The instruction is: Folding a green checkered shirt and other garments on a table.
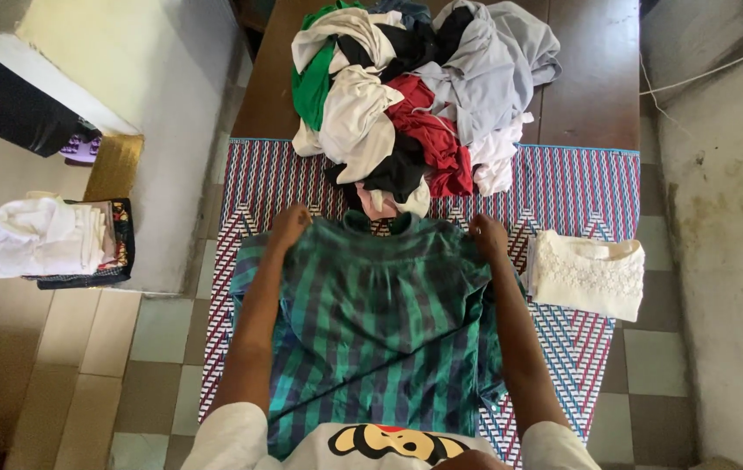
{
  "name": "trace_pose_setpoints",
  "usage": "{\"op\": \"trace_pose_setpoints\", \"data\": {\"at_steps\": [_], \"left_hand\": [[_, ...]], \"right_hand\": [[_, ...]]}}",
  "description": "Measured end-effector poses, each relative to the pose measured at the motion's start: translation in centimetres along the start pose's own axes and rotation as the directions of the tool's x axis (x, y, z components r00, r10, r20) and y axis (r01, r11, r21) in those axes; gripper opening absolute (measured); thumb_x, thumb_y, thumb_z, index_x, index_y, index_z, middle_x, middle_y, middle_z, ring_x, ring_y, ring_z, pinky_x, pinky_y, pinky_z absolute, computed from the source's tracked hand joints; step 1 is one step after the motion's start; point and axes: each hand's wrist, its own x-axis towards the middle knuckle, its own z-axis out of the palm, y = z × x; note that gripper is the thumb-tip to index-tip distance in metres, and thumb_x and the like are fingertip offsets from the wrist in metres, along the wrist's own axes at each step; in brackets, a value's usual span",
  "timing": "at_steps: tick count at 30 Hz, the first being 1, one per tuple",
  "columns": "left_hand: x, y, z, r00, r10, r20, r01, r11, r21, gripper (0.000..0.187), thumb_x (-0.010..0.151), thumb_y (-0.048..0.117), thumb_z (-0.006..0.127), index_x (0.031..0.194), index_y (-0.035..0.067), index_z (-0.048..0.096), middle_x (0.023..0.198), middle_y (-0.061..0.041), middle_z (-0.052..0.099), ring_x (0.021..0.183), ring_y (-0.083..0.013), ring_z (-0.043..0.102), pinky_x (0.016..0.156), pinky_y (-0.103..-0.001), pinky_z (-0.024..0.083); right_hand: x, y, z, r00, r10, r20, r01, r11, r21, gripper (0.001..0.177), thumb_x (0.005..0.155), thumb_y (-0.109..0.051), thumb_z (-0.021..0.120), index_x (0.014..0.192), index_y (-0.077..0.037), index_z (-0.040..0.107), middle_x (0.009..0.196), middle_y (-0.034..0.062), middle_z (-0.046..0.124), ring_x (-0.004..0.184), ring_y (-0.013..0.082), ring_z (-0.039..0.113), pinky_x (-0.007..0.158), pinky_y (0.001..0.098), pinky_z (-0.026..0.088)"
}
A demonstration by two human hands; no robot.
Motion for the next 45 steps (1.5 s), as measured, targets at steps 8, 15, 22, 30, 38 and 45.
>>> {"op": "trace_pose_setpoints", "data": {"at_steps": [8, 15, 22, 30, 38, 45], "left_hand": [[1.2, 2.4, 0.6, 0.978, -0.065, -0.198, 0.105, 0.974, 0.199, 0.021, 0.092, 0.005, 0.069, 0.112, 0.003, 0.063, 0.101, -0.019, 0.068, 0.089, -0.0383, 0.066, 0.078, -0.053, 0.051], [2.7, 12.8, 8.3, 0.985, 0.159, 0.072, -0.171, 0.96, 0.22, 0.026, 0.085, 0.018, 0.074, 0.106, 0.005, 0.065, 0.106, -0.016, 0.063, 0.113, -0.0351, 0.06, 0.097, -0.05, 0.043], [4.6, 15.3, 16.2, 0.846, 0.529, -0.069, -0.476, 0.808, 0.347, 0.061, 0.082, 0.059, 0.076, 0.108, 0.004, 0.07, 0.107, -0.016, 0.068, 0.104, -0.0381, 0.061, 0.091, -0.059, 0.039], [6.5, 17.4, 17.8, 0.979, 0.117, 0.167, -0.142, 0.98, 0.143, 0.038, 0.097, 0.045, 0.071, 0.097, 0.008, 0.073, 0.092, -0.013, 0.073, 0.091, -0.0352, 0.066, 0.096, -0.057, 0.044], [8.2, 15.5, 19.5, 0.972, 0.233, 0.015, -0.232, 0.956, 0.179, 0.034, 0.089, 0.043, 0.075, 0.092, 0.009, 0.074, 0.087, -0.018, 0.071, 0.091, -0.0413, 0.065, 0.076, -0.056, 0.052], [8.7, 14.9, 19.6, 0.985, 0.173, -0.004, -0.167, 0.953, 0.252, 0.026, 0.094, 0.036, 0.067, 0.103, 0.012, 0.074, 0.088, -0.021, 0.07, 0.088, -0.0436, 0.065, 0.072, -0.056, 0.052]], "right_hand": [[-0.8, -2.6, 1.4, 0.993, -0.083, 0.087, 0.085, 0.996, -0.026, 0.034, 0.085, -0.036, 0.078, 0.104, -0.009, 0.07, 0.101, 0.017, 0.07, 0.093, 0.0386, 0.067, 0.076, 0.0509, 0.053], [-4.2, 0.9, -0.8, 0.973, 0.039, -0.229, -0.029, 0.998, 0.047, 0.041, 0.094, -0.038, 0.071, 0.112, -0.002, 0.064, 0.1, 0.0215, 0.069, 0.092, 0.0424, 0.066, 0.077, 0.0526, 0.052], [-23.0, 3.1, -5.3, 0.888, 0.236, -0.394, -0.206, 0.972, 0.118, 0.039, 0.1, -0.04, 0.063, 0.112, -0.003, 0.066, 0.098, 0.0217, 0.07, 0.092, 0.0418, 0.066, 0.08, 0.0523, 0.052], [-39.6, 8.5, 3.7, 0.559, 0.819, 0.131, -0.782, 0.468, 0.411, 0.078, 0.075, -0.061, 0.08, 0.112, 0.007, 0.069, 0.083, 0.0222, 0.074, 0.066, 0.0318, 0.071, 0.06, 0.0421, 0.056], [-39.8, 16.7, 0.8, 0.701, 0.708, -0.08, -0.642, 0.676, 0.361, 0.027, 0.082, -0.022, 0.079, 0.098, -0.001, 0.077, 0.073, 0.0115, 0.073, 0.065, 0.0225, 0.071, 0.06, 0.0387, 0.053], [-32.3, 10.7, -21.2, 0.605, 0.136, -0.785, -0.265, 0.964, -0.037, 0.021, 0.093, 0.016, 0.063, 0.096, -0.002, 0.054, 0.095, 0.0137, 0.057, 0.086, 0.03, 0.057, 0.093, 0.0522, 0.042]]}}
